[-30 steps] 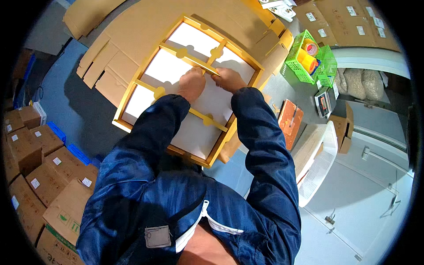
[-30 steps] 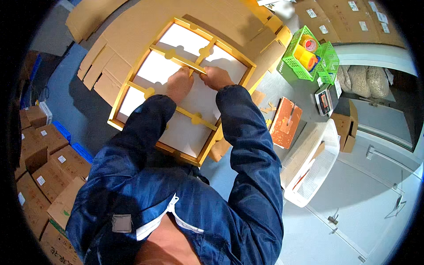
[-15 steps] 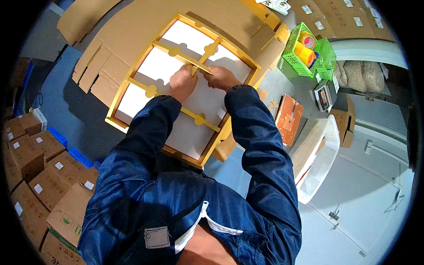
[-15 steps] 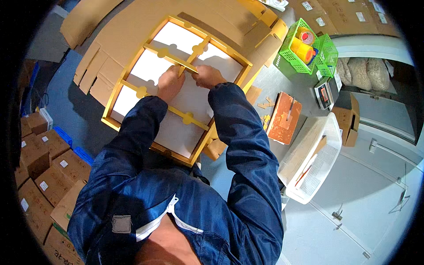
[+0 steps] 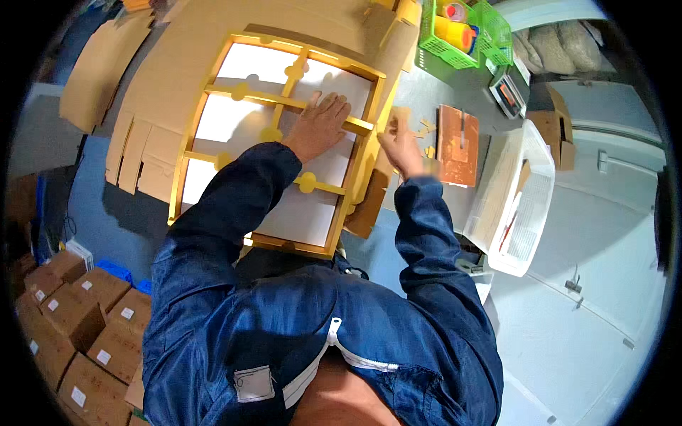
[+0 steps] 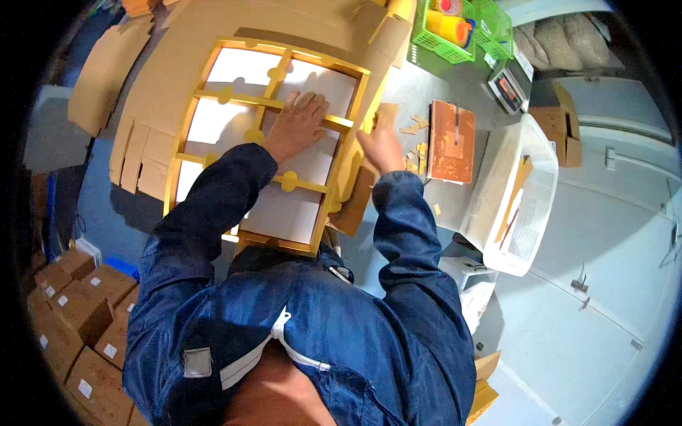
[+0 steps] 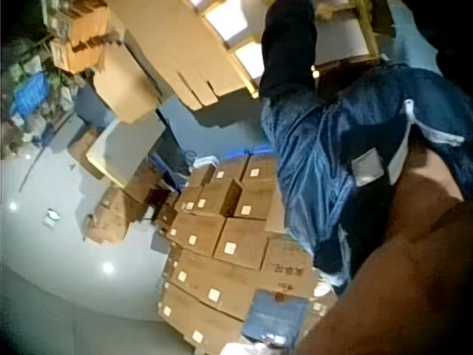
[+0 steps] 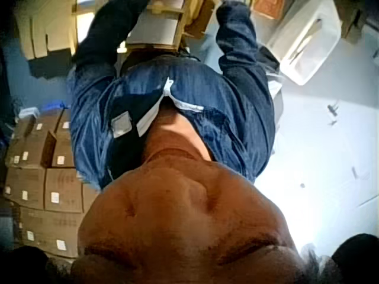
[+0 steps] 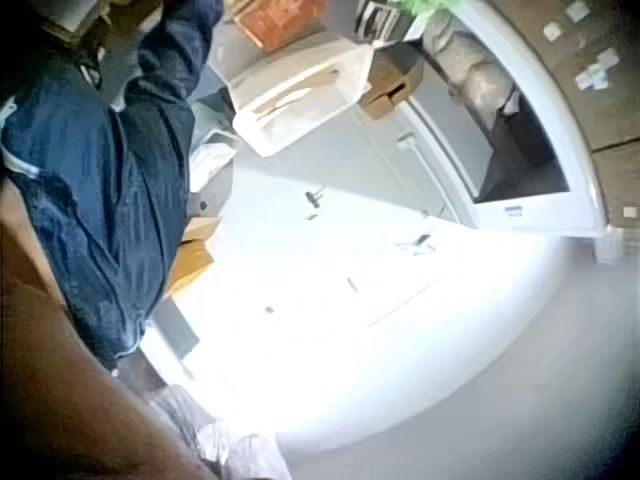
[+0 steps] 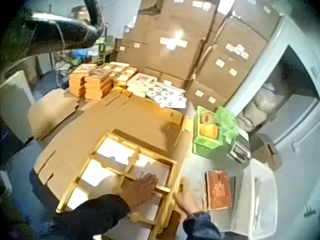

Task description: The person walks through a storage area and begins assembling a cardboard box. They fold the flat cardboard into shape, insert a white foam sheet, and then place yellow cardboard dividers into the box to create compartments.

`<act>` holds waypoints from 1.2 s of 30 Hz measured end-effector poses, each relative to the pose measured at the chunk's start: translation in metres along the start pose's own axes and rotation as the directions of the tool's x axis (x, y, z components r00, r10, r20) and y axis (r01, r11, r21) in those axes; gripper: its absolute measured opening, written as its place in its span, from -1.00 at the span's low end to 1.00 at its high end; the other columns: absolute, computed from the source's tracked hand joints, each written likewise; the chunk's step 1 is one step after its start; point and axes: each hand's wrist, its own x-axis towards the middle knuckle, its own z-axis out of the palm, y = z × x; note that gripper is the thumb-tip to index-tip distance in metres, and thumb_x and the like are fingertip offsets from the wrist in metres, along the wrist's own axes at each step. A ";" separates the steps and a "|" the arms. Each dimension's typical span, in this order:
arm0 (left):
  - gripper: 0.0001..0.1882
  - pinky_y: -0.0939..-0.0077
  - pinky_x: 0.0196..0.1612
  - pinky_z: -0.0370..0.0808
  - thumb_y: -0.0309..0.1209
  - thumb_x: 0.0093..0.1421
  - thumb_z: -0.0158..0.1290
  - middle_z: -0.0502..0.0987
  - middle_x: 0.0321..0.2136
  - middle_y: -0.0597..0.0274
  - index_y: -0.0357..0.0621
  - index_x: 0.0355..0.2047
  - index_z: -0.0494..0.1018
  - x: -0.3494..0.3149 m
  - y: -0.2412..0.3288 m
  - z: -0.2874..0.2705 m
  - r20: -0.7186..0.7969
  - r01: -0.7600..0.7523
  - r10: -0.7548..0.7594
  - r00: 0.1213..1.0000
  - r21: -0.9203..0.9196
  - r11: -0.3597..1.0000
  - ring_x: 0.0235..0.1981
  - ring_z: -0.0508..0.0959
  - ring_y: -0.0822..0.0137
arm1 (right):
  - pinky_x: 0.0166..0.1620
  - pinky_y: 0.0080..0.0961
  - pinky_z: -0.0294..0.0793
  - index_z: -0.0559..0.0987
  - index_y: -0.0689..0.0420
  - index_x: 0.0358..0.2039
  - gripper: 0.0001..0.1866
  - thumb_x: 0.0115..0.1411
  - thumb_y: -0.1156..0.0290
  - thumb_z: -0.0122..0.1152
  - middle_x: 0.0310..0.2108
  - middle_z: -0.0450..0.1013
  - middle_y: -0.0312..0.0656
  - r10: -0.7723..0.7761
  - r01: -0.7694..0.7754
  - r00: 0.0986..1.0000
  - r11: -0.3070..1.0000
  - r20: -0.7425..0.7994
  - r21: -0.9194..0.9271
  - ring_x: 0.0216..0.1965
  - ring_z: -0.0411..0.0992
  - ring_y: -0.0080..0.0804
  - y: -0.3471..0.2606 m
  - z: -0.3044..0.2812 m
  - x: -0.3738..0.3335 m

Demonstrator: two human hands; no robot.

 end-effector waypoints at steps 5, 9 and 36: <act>-0.77 0.29 -0.07 0.27 -0.27 0.14 0.01 0.39 -0.30 0.19 -0.11 -0.26 0.37 0.002 0.002 0.026 0.283 -0.011 0.030 0.959 -0.068 0.998 -0.17 0.38 0.21 | -0.19 -0.17 0.43 0.36 0.41 -0.12 -0.45 0.03 0.19 0.17 -0.39 0.45 0.26 0.141 -0.125 0.985 0.980 0.097 -0.155 -0.28 0.45 0.16 -0.004 0.056 -0.050; -0.84 0.34 -0.10 0.28 -0.33 0.16 -0.03 0.40 -0.33 0.22 -0.11 -0.29 0.36 0.006 0.001 0.030 0.282 -0.033 0.047 0.958 -0.054 0.998 -0.19 0.40 0.22 | -0.17 -0.12 0.44 0.51 0.40 -0.34 -0.55 0.03 0.17 0.09 -0.35 0.46 0.28 0.206 -0.181 0.969 0.969 0.140 -0.171 -0.26 0.46 0.15 -0.007 0.055 -0.048; -0.87 0.26 -0.18 0.26 -0.37 0.08 -0.05 0.44 -0.38 0.22 -0.07 -0.36 0.40 0.017 -0.001 0.059 0.322 0.057 -0.082 0.943 0.086 0.995 -0.26 0.42 0.21 | -0.23 -0.16 0.49 0.51 0.34 -0.46 -0.69 -0.05 0.29 0.11 -0.46 0.48 0.21 0.080 -0.039 0.987 0.961 0.139 -0.272 -0.38 0.50 0.10 -0.030 0.041 -0.033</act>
